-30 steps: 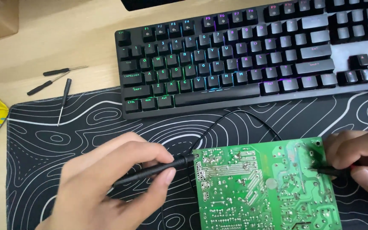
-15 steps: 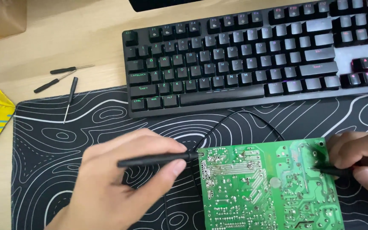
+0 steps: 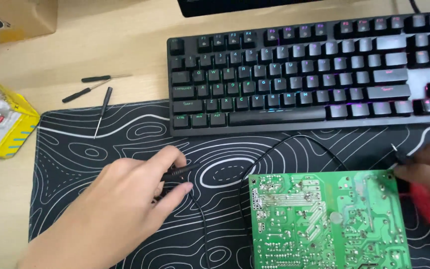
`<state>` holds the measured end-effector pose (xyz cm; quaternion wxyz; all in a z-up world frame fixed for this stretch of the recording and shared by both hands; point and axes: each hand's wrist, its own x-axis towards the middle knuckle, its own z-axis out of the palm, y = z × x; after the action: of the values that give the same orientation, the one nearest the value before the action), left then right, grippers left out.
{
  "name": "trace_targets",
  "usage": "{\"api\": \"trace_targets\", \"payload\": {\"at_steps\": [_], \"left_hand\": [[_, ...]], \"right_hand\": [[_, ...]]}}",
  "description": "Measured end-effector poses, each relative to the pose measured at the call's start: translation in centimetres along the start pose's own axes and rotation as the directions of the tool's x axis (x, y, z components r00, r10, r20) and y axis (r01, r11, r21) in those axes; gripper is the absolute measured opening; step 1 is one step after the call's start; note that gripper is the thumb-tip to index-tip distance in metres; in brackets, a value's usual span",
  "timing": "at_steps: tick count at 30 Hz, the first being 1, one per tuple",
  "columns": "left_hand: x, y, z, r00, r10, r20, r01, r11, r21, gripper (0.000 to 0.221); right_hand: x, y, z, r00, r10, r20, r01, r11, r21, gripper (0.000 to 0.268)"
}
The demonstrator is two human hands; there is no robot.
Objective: Testing electrical components on a circuit board using a multimeter probe to troubleshoot or verify connections.
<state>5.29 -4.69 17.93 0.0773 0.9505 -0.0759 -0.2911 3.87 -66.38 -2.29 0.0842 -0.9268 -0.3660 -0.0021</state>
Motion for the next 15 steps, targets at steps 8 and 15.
{"api": "trace_targets", "payload": {"at_steps": [8, 15], "left_hand": [[2.1, -3.6, 1.9, 0.990, 0.111, 0.090, -0.117, 0.991, 0.058, 0.032], [-2.6, 2.4, -4.0, 0.970, -0.204, 0.131, 0.202, 0.979, 0.024, 0.017]], "right_hand": [[10.1, -10.1, -12.8, 0.950, -0.078, -0.304, 0.108, 0.991, 0.082, 0.034], [11.6, -16.4, -17.7, 0.932, 0.018, -0.361, 0.093, 0.953, 0.288, 0.024]]}}
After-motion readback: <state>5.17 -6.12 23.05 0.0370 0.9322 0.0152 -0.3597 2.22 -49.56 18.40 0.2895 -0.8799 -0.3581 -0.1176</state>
